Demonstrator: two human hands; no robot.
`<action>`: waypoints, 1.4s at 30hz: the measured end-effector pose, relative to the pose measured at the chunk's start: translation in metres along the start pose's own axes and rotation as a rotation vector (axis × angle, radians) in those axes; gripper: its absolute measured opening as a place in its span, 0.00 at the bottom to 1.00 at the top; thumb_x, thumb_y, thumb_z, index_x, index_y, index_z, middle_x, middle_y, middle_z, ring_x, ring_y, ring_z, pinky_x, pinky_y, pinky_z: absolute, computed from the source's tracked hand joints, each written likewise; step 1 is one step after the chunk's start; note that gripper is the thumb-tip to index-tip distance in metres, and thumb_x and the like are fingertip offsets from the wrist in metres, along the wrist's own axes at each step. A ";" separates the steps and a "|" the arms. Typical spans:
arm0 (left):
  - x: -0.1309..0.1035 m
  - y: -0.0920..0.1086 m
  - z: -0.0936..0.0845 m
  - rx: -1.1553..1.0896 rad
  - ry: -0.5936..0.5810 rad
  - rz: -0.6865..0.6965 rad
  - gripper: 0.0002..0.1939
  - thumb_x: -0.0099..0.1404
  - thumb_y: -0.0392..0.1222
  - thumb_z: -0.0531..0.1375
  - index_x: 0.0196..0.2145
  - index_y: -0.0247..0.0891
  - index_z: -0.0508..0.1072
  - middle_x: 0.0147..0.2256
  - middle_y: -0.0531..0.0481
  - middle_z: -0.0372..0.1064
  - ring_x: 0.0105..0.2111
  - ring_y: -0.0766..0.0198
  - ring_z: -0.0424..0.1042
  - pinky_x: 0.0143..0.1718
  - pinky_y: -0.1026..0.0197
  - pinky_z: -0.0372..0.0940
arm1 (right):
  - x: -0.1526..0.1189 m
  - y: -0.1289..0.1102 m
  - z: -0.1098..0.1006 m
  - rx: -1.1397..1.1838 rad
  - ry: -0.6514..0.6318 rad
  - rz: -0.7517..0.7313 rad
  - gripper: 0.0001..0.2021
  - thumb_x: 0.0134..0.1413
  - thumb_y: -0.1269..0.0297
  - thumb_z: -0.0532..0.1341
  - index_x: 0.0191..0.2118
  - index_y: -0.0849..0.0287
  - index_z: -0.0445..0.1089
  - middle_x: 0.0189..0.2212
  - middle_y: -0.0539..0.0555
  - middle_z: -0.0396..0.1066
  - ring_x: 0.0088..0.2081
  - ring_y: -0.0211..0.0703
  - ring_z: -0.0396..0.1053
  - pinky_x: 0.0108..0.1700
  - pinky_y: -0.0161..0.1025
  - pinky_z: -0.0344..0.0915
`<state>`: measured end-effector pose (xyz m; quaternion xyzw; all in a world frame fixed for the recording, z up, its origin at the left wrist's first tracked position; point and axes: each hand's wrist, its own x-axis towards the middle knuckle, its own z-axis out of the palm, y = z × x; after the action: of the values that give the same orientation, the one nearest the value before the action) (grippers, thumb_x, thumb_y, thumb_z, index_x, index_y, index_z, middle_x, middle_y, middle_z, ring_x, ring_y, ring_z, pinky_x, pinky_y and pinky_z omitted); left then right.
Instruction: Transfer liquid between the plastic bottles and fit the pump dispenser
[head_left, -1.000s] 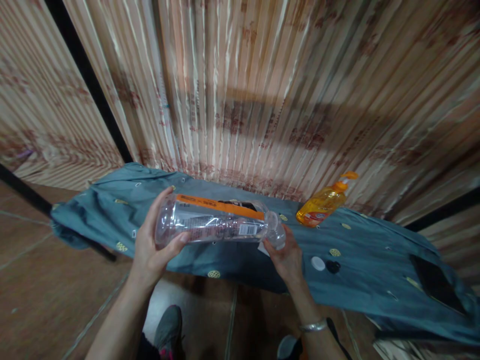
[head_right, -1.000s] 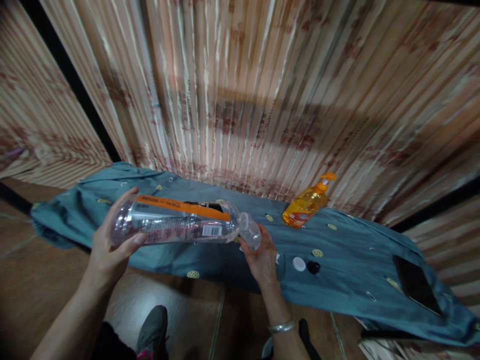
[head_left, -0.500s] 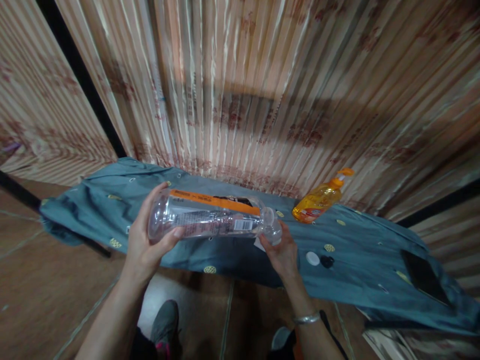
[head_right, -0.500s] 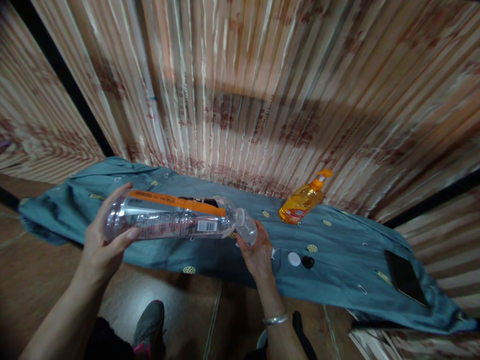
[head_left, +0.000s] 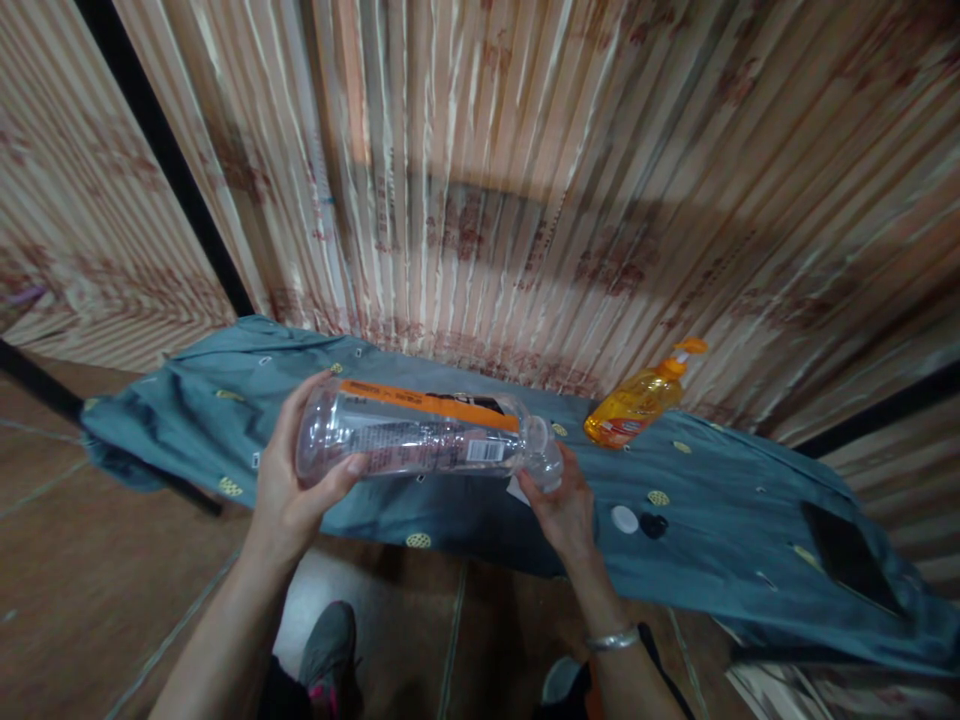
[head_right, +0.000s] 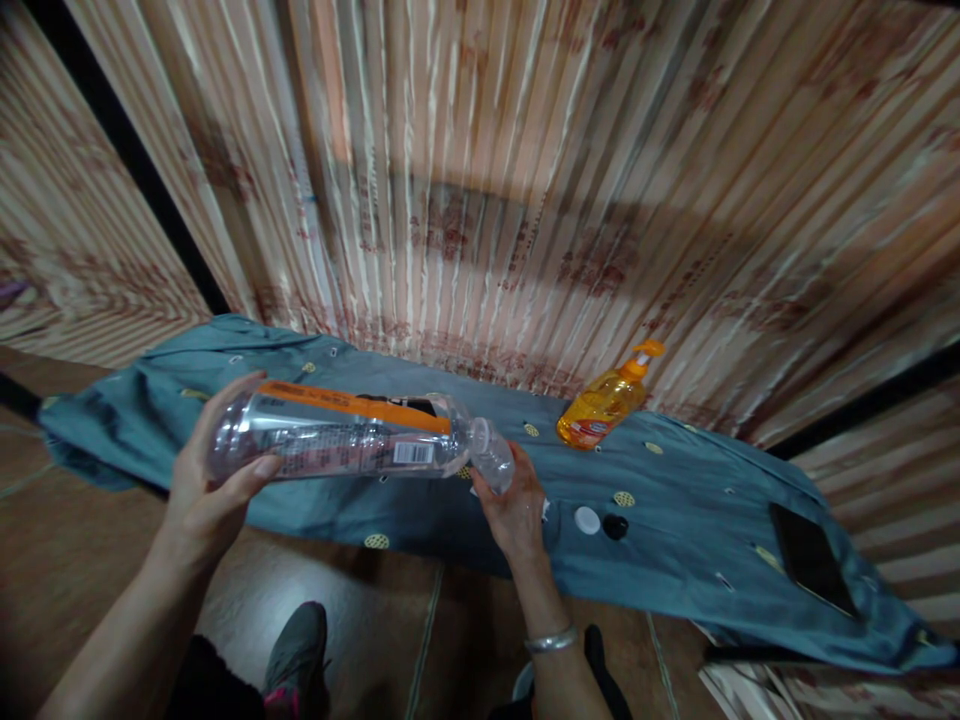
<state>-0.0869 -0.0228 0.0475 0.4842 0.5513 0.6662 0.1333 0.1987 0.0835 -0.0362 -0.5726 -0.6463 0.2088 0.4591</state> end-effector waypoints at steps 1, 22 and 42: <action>0.000 0.002 0.000 -0.004 0.004 -0.009 0.45 0.46 0.58 0.72 0.60 0.43 0.69 0.58 0.42 0.71 0.58 0.41 0.69 0.60 0.40 0.63 | 0.000 0.000 0.000 -0.005 0.004 0.007 0.31 0.45 0.47 0.64 0.54 0.59 0.69 0.49 0.62 0.78 0.50 0.62 0.77 0.53 0.62 0.72; 0.001 0.008 0.001 0.033 0.021 -0.006 0.44 0.44 0.59 0.71 0.58 0.40 0.71 0.54 0.42 0.73 0.54 0.45 0.73 0.55 0.45 0.66 | 0.001 -0.006 -0.004 0.017 -0.036 0.001 0.29 0.45 0.48 0.64 0.52 0.58 0.71 0.48 0.60 0.79 0.49 0.60 0.77 0.52 0.53 0.72; 0.001 0.008 0.001 0.021 0.023 0.009 0.44 0.44 0.57 0.73 0.57 0.39 0.71 0.54 0.42 0.73 0.54 0.46 0.72 0.54 0.48 0.66 | 0.000 -0.002 -0.002 0.030 -0.031 0.008 0.28 0.47 0.48 0.64 0.53 0.55 0.68 0.49 0.60 0.77 0.51 0.62 0.76 0.54 0.61 0.71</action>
<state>-0.0836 -0.0248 0.0551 0.4804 0.5576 0.6665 0.1187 0.1995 0.0824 -0.0336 -0.5651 -0.6477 0.2292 0.4567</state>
